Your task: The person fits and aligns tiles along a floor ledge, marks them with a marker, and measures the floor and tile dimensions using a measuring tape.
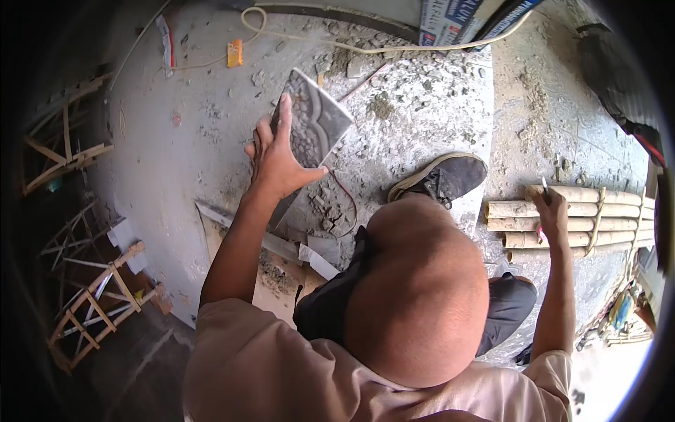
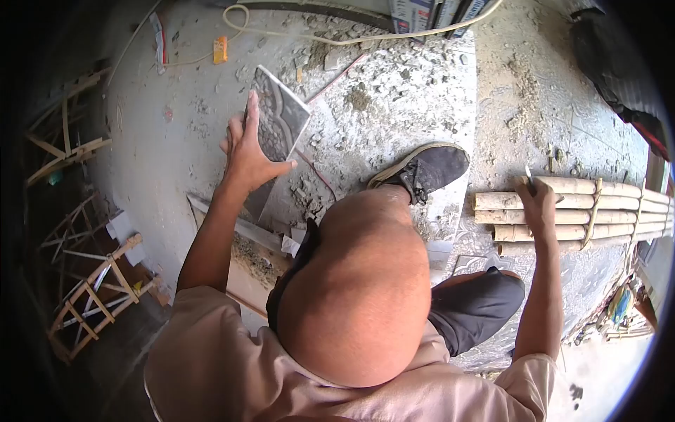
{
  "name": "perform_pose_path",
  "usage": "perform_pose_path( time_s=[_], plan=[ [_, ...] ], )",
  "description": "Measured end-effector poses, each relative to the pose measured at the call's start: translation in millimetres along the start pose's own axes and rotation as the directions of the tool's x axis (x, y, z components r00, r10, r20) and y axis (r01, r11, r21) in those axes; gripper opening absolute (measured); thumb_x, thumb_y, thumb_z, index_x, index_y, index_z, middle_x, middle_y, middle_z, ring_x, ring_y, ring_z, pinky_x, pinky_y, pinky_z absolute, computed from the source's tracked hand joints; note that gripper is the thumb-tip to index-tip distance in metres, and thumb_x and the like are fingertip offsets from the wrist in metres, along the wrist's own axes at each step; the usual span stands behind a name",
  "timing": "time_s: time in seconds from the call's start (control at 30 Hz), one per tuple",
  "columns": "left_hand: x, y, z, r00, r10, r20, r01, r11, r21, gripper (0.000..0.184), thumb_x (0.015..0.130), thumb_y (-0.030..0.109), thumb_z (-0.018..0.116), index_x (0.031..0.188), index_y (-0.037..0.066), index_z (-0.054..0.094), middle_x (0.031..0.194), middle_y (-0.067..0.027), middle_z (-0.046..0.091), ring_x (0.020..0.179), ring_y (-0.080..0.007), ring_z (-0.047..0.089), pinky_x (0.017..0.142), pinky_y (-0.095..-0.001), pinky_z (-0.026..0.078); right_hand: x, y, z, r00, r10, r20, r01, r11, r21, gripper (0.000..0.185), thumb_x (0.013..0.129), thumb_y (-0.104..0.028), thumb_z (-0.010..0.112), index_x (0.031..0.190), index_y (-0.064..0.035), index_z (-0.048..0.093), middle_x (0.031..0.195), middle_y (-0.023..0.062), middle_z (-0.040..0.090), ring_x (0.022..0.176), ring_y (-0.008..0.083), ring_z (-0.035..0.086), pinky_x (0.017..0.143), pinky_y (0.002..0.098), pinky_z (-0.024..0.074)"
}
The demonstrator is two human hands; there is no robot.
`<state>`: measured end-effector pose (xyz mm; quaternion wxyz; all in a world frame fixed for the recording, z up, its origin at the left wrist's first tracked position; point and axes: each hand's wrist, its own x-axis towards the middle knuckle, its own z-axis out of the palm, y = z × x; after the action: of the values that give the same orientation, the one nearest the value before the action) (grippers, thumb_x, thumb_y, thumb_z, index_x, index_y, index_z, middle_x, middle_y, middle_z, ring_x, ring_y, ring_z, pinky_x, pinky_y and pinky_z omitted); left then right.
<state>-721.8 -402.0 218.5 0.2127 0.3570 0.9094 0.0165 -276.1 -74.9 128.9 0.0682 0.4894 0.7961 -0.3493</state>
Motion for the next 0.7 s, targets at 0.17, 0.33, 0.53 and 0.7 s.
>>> perform_pose_path(
  time_s=[0.17, 0.33, 0.53, 0.7],
  plan=[
    [34.9, 135.7, -48.2, 0.92, 0.391, -0.019, -0.391, 0.92, 0.01, 0.138, 0.05, 0.033, 0.092, 0.161, 0.024, 0.01, 0.135, -0.0272, 0.034, 0.126, -0.0446, 0.034, 0.105, -0.054, 0.025, -1.4, -142.3, -12.7, 0.981, -0.192, 0.028, 0.096, 0.607, 0.789, 0.056, 0.096, -0.047, 0.061, 0.121, 0.0024, 0.067, 0.085, 0.0038, 0.068, 0.059, 0.0054, 0.045, 0.053, 0.0233, 0.0377],
    [49.1, 253.9, -55.3, 0.73, 0.68, 0.066, -0.684, 0.726, 0.073, 0.143, 0.046, 0.036, 0.094, 0.161, 0.023, 0.01, 0.137, -0.0285, 0.034, 0.13, -0.0466, 0.033, 0.107, -0.0554, 0.025, -16.6, -169.9, -38.2, 0.975, 0.006, -0.224, 0.197, 0.457, 0.867, 0.035, 0.096, -0.033, 0.066, 0.083, -0.0011, 0.067, 0.067, 0.001, 0.061, 0.059, 0.008, 0.053, 0.056, 0.0255, 0.0422],
    [83.2, 352.8, -35.2, 0.499, 0.862, -0.091, -0.84, 0.455, -0.294, 0.127, 0.058, 0.051, 0.092, 0.154, 0.003, 0.025, 0.125, -0.0239, 0.052, 0.123, -0.0337, 0.047, 0.105, -0.0486, 0.03, -52.3, -128.3, -100.7, 0.757, 0.357, -0.547, 0.509, 0.202, 0.836, 0.023, 0.093, -0.024, 0.07, 0.089, -0.0018, 0.069, 0.068, 0.0032, 0.065, 0.051, 0.0084, 0.055, 0.047, 0.0211, 0.0417],
    [108.6, 449.4, -15.2, 0.374, 0.916, -0.142, -0.681, 0.168, -0.713, 0.069, 0.078, 0.046, 0.083, 0.115, -0.006, 0.058, 0.109, -0.0225, 0.067, 0.104, -0.0275, 0.065, 0.091, -0.0377, 0.05, -69.6, -65.8, -181.2, 0.641, 0.3, -0.707, 0.535, 0.487, 0.691, 0.033, 0.091, -0.033, 0.073, 0.098, -0.0007, 0.071, 0.075, 0.0048, 0.068, 0.053, 0.0047, 0.054, 0.046, 0.0188, 0.038]
  ],
)
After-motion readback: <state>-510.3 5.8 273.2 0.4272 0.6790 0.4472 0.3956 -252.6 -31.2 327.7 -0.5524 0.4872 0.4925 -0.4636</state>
